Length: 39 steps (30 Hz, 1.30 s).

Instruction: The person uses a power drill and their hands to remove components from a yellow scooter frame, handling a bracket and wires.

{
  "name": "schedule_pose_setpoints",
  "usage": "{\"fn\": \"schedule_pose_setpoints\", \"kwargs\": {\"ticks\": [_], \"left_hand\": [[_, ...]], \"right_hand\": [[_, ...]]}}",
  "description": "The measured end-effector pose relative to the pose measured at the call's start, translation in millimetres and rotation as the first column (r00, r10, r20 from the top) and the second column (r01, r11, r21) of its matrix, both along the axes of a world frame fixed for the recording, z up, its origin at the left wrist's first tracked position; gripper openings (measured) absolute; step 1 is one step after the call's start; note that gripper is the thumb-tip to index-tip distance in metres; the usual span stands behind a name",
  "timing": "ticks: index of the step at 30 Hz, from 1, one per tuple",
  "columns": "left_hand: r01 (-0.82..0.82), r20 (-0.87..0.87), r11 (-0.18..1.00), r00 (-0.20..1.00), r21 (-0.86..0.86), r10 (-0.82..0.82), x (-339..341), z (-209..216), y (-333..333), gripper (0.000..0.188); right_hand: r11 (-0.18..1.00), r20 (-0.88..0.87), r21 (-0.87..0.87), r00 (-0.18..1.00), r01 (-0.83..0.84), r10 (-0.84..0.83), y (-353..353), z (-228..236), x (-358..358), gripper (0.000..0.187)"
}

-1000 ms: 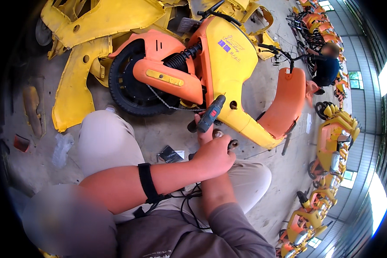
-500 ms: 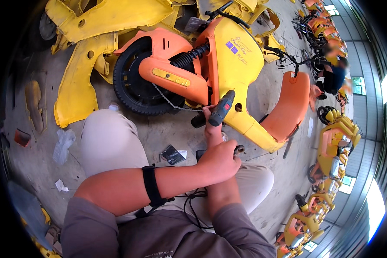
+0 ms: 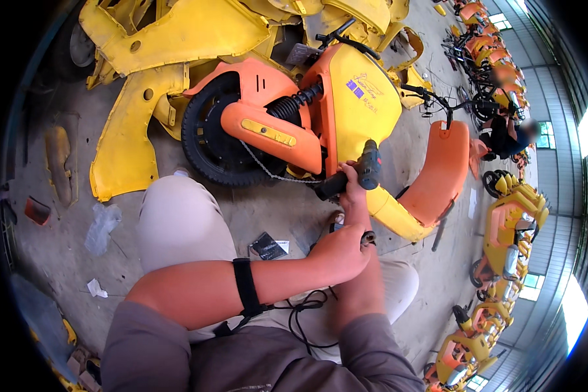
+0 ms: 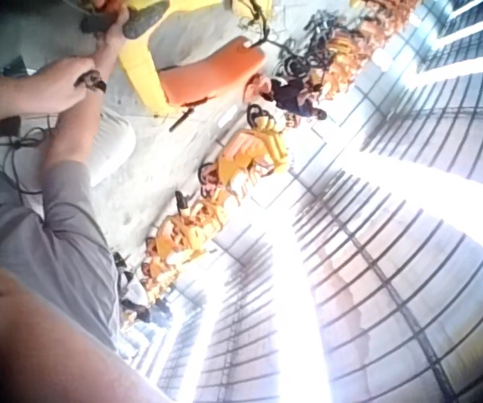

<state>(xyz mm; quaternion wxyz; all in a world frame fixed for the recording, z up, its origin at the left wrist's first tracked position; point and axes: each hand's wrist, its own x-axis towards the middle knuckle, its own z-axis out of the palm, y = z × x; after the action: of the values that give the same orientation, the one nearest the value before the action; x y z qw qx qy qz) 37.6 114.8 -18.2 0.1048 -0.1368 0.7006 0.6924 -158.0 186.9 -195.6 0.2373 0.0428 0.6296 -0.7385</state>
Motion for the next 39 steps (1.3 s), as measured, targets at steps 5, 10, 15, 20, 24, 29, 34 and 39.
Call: {"fn": "schedule_pose_setpoints", "kwargs": {"ticks": [5,10,15,20,24,29,34,39], "left_hand": [[-0.05,-0.118,0.998,0.992,-0.044,0.045,-7,-1,-7,0.023],[-0.121,-0.089,0.986,0.99,-0.118,0.111,-19,7,-31,0.026],[-0.163,-0.231,0.975,0.965,-0.151,0.126,-21,-2,-24,0.025],[0.08,-0.152,0.944,0.979,-0.319,-0.135,-14,-10,-7,0.026],[0.246,-0.122,0.845,0.933,-0.475,-0.34,-13,-32,3,0.025],[0.308,-0.016,0.739,0.918,-0.599,-0.396,-17,-69,-2,0.026],[0.397,0.136,0.585,0.888,-0.707,-0.438,-23,-121,-11,0.029],[0.513,0.369,0.385,0.844,-0.767,-0.389,-12,-160,-35,0.038]], "right_hand": [[0.942,-0.12,0.293,0.971,-0.164,0.206,33,47,-32,0.03],[0.901,0.11,0.364,0.971,-0.236,0.21,66,130,-45,0.027],[0.948,0.331,0.288,0.943,-0.132,0.031,126,165,-34,0.012],[0.992,0.409,0.119,0.908,0.041,-0.087,164,161,-36,0.033],[0.949,0.371,0.255,0.888,0.183,-0.271,166,158,-38,0.036],[0.945,0.327,0.272,0.905,0.184,-0.27,172,145,-46,0.039],[0.937,0.262,0.274,0.921,0.217,-0.29,188,126,-52,0.034],[0.935,0.188,0.322,0.959,0.145,-0.213,161,115,-56,0.036]]}}
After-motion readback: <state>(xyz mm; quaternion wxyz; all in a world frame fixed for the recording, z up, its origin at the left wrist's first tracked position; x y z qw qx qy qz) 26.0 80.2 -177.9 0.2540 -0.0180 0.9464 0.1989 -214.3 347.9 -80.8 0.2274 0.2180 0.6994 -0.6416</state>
